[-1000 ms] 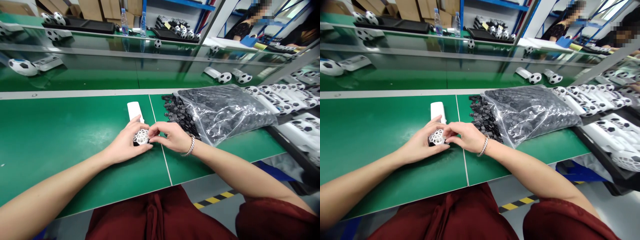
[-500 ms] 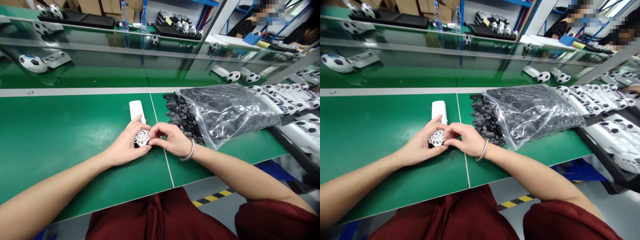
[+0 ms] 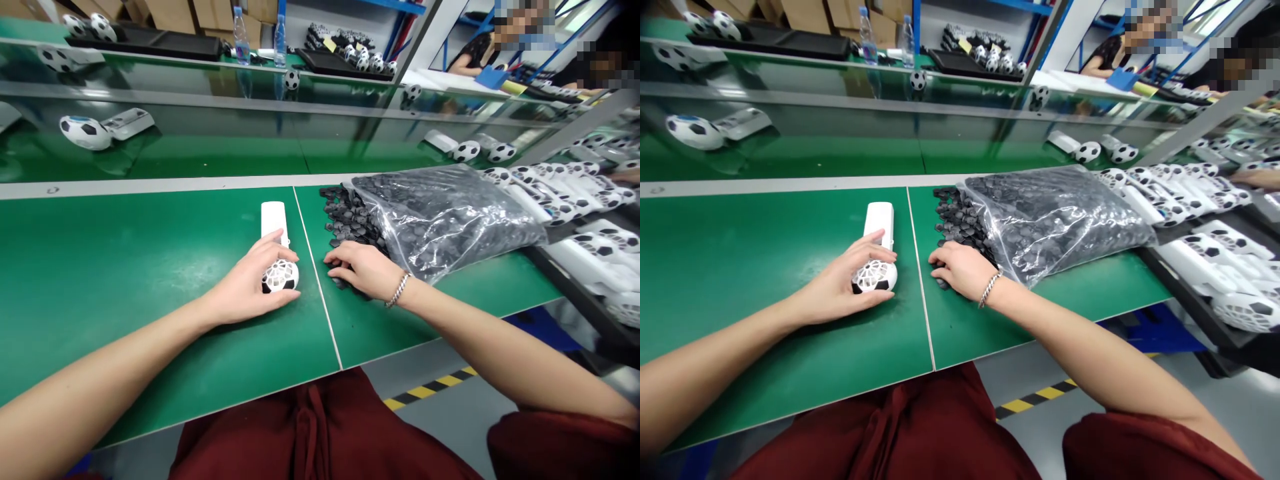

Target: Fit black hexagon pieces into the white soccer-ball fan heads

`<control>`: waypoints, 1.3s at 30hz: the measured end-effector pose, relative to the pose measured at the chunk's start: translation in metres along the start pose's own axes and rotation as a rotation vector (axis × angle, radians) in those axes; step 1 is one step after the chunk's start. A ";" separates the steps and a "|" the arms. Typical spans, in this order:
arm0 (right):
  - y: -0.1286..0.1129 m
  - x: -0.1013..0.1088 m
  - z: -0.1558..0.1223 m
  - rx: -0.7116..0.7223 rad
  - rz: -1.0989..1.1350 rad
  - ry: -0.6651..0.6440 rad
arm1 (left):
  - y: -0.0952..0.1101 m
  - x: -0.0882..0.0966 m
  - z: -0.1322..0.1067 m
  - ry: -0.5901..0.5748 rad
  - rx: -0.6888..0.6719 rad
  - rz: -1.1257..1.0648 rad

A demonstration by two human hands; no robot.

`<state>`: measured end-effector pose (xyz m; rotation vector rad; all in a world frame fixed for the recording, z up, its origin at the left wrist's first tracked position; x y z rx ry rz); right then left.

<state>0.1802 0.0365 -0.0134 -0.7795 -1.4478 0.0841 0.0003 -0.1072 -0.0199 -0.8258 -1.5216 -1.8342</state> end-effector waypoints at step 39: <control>-0.036 -0.015 0.027 0.439 0.468 0.082 | 0.012 0.000 -0.001 0.140 0.176 -0.037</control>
Point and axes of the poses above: each hand's wrist, its own z-axis towards the middle knuckle, its own x-axis out of the back of the hand, y = z × x, the point moved 1 cm from there along z, towards the middle knuckle, and after that the axes turned 7 degrees about z, right-handed, at the moved point
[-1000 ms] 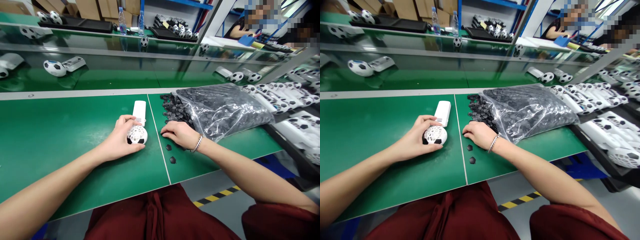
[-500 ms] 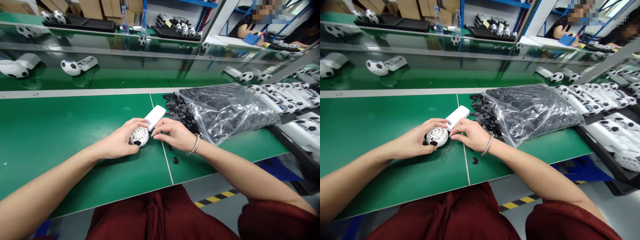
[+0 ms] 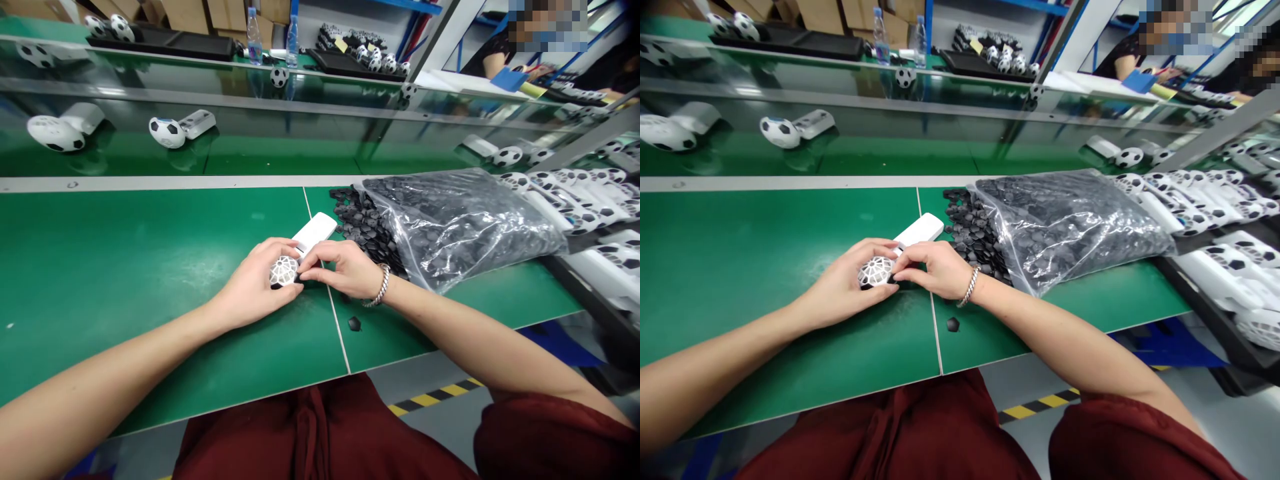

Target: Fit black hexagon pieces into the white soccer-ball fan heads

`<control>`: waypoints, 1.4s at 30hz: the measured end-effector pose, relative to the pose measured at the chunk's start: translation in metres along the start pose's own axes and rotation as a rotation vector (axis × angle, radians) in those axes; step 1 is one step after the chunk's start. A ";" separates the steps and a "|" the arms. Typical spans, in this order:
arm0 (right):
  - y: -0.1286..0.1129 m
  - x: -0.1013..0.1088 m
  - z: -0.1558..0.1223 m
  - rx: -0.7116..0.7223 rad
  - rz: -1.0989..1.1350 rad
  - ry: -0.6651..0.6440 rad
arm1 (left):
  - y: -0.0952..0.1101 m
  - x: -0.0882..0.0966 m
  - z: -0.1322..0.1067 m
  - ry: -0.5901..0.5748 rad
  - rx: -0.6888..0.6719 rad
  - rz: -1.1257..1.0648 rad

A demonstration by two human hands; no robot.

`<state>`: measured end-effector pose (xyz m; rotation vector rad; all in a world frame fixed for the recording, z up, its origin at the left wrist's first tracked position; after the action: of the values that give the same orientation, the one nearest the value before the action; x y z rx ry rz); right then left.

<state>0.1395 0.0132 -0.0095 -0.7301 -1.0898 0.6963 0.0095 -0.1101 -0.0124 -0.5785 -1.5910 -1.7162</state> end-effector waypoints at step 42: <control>0.026 0.025 -0.055 -0.130 -0.734 0.002 | -0.173 0.100 0.216 0.716 0.603 0.283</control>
<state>0.1950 0.0383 -0.0334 -0.3867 -1.2984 -0.0023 -0.2152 0.0788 -0.0225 0.1138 -1.3086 -0.9800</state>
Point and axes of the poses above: each hand's wrist, its own z-axis towards the middle knuckle, its own x-axis out of the back of the hand, y = z × x, the point moved 1 cm from there along z, towards the middle knuckle, and after that the axes turned 7 degrees about z, right-handed, at the moved point
